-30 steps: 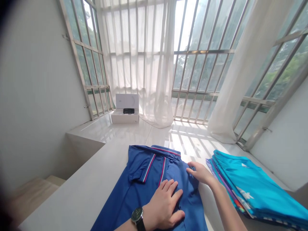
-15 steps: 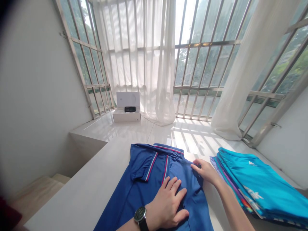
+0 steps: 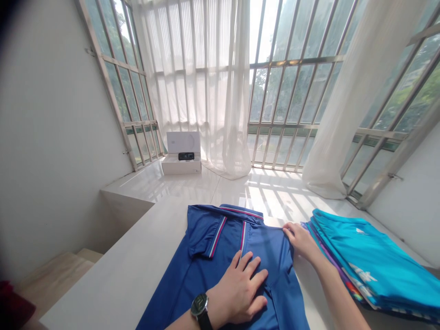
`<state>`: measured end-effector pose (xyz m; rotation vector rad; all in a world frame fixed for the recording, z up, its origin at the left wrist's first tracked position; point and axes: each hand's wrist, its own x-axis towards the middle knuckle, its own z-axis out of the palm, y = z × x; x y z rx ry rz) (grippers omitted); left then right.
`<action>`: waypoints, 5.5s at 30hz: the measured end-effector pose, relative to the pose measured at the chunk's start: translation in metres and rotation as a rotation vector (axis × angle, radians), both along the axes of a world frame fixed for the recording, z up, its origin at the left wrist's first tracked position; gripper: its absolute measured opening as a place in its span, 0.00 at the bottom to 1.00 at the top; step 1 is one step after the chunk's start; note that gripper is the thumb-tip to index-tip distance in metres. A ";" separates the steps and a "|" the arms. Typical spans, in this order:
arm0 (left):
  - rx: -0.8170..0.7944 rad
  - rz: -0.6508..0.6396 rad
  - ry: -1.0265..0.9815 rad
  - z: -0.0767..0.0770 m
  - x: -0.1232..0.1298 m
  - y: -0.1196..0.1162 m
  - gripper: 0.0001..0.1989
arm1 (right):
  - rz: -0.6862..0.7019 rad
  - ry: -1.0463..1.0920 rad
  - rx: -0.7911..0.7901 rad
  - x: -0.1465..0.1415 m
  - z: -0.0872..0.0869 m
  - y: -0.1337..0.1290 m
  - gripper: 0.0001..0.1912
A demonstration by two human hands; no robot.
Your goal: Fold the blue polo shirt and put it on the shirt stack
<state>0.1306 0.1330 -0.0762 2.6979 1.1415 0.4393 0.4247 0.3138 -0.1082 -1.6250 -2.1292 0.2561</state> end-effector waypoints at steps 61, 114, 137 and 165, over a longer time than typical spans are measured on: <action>0.087 -0.005 -0.133 -0.033 0.009 0.007 0.35 | -0.297 -0.120 -0.247 -0.178 0.026 -0.081 0.13; 0.118 -0.010 -0.063 -0.031 0.009 0.006 0.33 | -0.251 0.158 -0.085 -0.181 0.011 -0.082 0.07; 0.132 -0.021 -0.055 -0.031 0.008 0.008 0.32 | -0.229 0.162 -0.057 -0.181 0.001 -0.078 0.06; 0.132 -0.021 -0.034 -0.027 0.008 0.006 0.31 | -0.252 0.072 -0.158 -0.183 0.009 -0.081 0.08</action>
